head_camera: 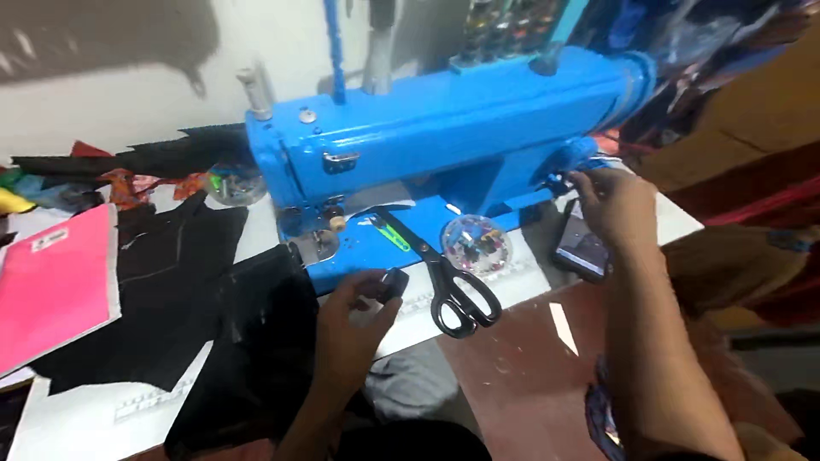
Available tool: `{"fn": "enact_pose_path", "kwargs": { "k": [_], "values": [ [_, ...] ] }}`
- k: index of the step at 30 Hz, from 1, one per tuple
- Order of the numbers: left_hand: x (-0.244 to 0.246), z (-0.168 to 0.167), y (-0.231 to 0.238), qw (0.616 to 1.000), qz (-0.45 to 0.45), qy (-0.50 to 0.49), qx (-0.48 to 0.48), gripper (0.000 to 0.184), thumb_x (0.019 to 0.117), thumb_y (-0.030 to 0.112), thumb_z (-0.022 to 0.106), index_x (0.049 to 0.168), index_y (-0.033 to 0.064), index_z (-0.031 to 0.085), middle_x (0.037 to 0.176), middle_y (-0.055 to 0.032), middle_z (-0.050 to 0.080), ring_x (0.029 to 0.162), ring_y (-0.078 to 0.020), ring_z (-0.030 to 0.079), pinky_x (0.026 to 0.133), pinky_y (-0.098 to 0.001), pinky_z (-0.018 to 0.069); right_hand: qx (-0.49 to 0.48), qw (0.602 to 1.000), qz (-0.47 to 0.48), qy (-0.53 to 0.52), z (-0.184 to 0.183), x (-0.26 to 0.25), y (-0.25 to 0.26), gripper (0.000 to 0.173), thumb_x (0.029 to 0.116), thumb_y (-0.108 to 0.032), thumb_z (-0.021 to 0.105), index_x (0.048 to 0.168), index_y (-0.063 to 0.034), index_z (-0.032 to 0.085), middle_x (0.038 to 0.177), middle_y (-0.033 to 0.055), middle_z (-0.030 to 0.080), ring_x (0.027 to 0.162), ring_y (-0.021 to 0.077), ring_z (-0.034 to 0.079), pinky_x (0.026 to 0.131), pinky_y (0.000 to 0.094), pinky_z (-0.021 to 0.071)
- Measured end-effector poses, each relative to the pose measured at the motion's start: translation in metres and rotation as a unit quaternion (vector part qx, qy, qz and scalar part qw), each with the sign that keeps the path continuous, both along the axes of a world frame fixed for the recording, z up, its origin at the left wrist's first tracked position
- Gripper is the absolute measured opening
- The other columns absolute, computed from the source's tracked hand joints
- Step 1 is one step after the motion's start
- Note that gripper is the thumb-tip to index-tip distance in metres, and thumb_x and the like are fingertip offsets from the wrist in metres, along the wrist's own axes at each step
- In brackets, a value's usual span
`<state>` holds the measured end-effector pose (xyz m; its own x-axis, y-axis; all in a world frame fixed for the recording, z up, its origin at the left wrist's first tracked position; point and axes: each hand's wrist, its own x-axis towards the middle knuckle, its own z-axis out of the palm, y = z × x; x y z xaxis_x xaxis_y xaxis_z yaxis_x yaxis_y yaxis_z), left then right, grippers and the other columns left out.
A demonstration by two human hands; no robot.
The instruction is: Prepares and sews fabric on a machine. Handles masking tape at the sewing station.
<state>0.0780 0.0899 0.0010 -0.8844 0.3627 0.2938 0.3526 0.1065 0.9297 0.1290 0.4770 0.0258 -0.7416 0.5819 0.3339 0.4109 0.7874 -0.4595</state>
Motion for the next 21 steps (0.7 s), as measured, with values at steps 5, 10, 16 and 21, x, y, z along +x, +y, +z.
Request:
{"fn": "enact_pose_path", "kwargs": {
  "k": [5, 10, 16, 21],
  "values": [
    [0.002, -0.002, -0.008, 0.997, -0.026, 0.046, 0.059, 0.036, 0.0888, 0.011, 0.074, 0.121, -0.0033, 0.064, 0.111, -0.0018, 0.074, 0.101, -0.0022, 0.067, 0.087, -0.0203, 0.0552, -0.118, 0.946, 0.283, 0.104, 0.005, 0.015, -0.119, 0.036, 0.1044, -0.026, 0.054, 0.124, 0.0016, 0.067, 0.111, 0.0104, 0.071, 0.093, 0.0104, 0.068, 0.082, 0.0305, 0.0585],
    [0.003, 0.004, -0.015, 0.988, -0.098, -0.038, 0.112, 0.041, 0.0885, 0.005, 0.072, 0.126, -0.0037, 0.059, 0.11, -0.0008, 0.073, 0.097, -0.0065, 0.071, 0.083, -0.0243, 0.0604, -0.253, 0.84, 0.478, 0.042, -0.008, 0.001, -0.174, 0.048, 0.1005, -0.028, 0.062, 0.14, -0.0024, 0.059, 0.125, 0.0074, 0.068, 0.102, 0.0032, 0.064, 0.087, 0.0214, 0.0539],
    [0.0, -0.009, -0.031, 0.996, -0.038, -0.077, -0.035, 0.047, 0.0915, 0.018, 0.072, 0.132, -0.0011, 0.059, 0.131, -0.012, 0.065, 0.116, -0.0145, 0.065, 0.091, -0.0301, 0.057, -0.158, 0.924, 0.338, -0.09, -0.004, -0.044, -0.16, 0.023, 0.1041, -0.014, 0.057, 0.113, -0.0003, 0.073, 0.095, 0.0155, 0.073, 0.084, 0.0262, 0.069, 0.08, 0.0496, 0.0562],
    [0.002, -0.012, -0.039, 0.992, -0.005, -0.097, -0.08, 0.046, 0.095, 0.021, 0.069, 0.135, 0.0007, 0.059, 0.135, -0.0137, 0.063, 0.118, -0.0163, 0.064, 0.094, -0.03, 0.0553, -0.03, 0.96, 0.14, -0.241, -0.006, -0.116, -0.132, 0.023, 0.1013, -0.012, 0.058, 0.108, 0.0069, 0.069, 0.108, 0.0312, 0.068, 0.105, 0.0502, 0.065, 0.087, 0.0685, 0.0503]
  ]
}}
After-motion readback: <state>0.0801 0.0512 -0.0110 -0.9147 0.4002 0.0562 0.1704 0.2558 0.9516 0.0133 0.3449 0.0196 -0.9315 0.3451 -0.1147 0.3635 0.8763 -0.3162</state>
